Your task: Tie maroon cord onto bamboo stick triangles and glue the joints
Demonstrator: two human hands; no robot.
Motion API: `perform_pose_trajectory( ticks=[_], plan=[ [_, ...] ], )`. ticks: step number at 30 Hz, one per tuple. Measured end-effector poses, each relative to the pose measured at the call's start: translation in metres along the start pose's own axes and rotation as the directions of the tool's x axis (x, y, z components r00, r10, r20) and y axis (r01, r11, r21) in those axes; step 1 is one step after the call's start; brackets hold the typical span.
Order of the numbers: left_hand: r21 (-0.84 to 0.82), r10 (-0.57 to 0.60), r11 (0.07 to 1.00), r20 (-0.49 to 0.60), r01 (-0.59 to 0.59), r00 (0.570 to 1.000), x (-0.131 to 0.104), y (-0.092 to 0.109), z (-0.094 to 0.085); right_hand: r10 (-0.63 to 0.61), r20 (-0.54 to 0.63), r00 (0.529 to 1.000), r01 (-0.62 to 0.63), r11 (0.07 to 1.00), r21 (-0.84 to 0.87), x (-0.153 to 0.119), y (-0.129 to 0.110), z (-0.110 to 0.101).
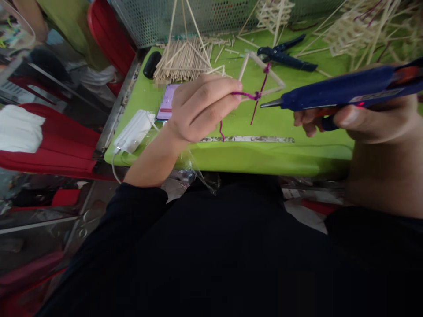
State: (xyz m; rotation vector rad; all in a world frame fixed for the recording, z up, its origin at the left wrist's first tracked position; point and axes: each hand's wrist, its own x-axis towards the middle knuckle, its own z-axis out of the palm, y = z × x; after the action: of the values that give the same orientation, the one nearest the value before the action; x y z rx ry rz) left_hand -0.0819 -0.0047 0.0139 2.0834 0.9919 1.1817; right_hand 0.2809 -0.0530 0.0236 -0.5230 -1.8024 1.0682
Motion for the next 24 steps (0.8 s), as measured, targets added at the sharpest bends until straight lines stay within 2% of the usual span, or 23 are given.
perform_pose_trajectory(
  ticks=[3, 5, 7, 10, 13, 15, 18, 19, 21, 24],
  plan=[
    [0.087, 0.119, 0.989, 0.041, -0.122, 0.992, 0.009, -0.008, 0.003, -0.042, -0.046, 0.998, 0.043, 0.999, 0.013, -0.002, 0.013, -0.007],
    [0.117, 0.174, 0.977, 0.050, -0.179, 0.983, 0.016, -0.010, 0.006, -0.155, 0.013, 0.988, 0.155, 0.988, -0.003, -0.001, 0.018, -0.007],
    [0.119, 0.151, 0.981, 0.017, -0.152, 0.988, 0.017, -0.010, 0.007, -0.237, 0.038, 0.971, 0.238, 0.971, -0.031, 0.001, 0.018, 0.000],
    [0.078, 0.094, 0.993, -0.076, -0.089, 0.993, 0.009, -0.013, 0.007, -0.340, -0.017, 0.940, 0.338, 0.940, -0.052, 0.002, 0.010, 0.018],
    [0.077, 0.153, 0.987, -0.138, -0.143, 0.979, 0.002, -0.025, 0.006, -0.365, -0.052, 0.930, 0.362, 0.930, -0.064, 0.002, 0.005, 0.032],
    [0.116, 0.287, 0.955, -0.144, -0.272, 0.947, 0.005, -0.035, 0.009, -0.342, -0.032, 0.939, 0.340, 0.939, -0.059, 0.002, 0.006, 0.035],
    [0.164, 0.498, 0.865, -0.156, -0.475, 0.853, 0.016, -0.043, 0.018, -0.345, 0.073, 0.936, 0.347, 0.938, -0.018, 0.001, 0.013, 0.033],
    [0.164, 0.512, 0.858, -0.177, -0.487, 0.841, 0.018, -0.042, 0.021, -0.330, 0.086, 0.940, 0.333, 0.943, -0.020, 0.000, 0.015, 0.032],
    [0.124, 0.408, 0.913, -0.269, -0.389, 0.873, 0.016, -0.032, 0.026, -0.241, 0.044, 0.969, 0.244, 0.968, -0.055, -0.004, 0.017, 0.031],
    [-0.099, 0.248, 0.949, -0.350, -0.298, 0.903, 0.002, -0.006, 0.027, -0.080, -0.086, 0.993, 0.075, 0.995, -0.059, -0.010, 0.016, 0.035]
  ],
)
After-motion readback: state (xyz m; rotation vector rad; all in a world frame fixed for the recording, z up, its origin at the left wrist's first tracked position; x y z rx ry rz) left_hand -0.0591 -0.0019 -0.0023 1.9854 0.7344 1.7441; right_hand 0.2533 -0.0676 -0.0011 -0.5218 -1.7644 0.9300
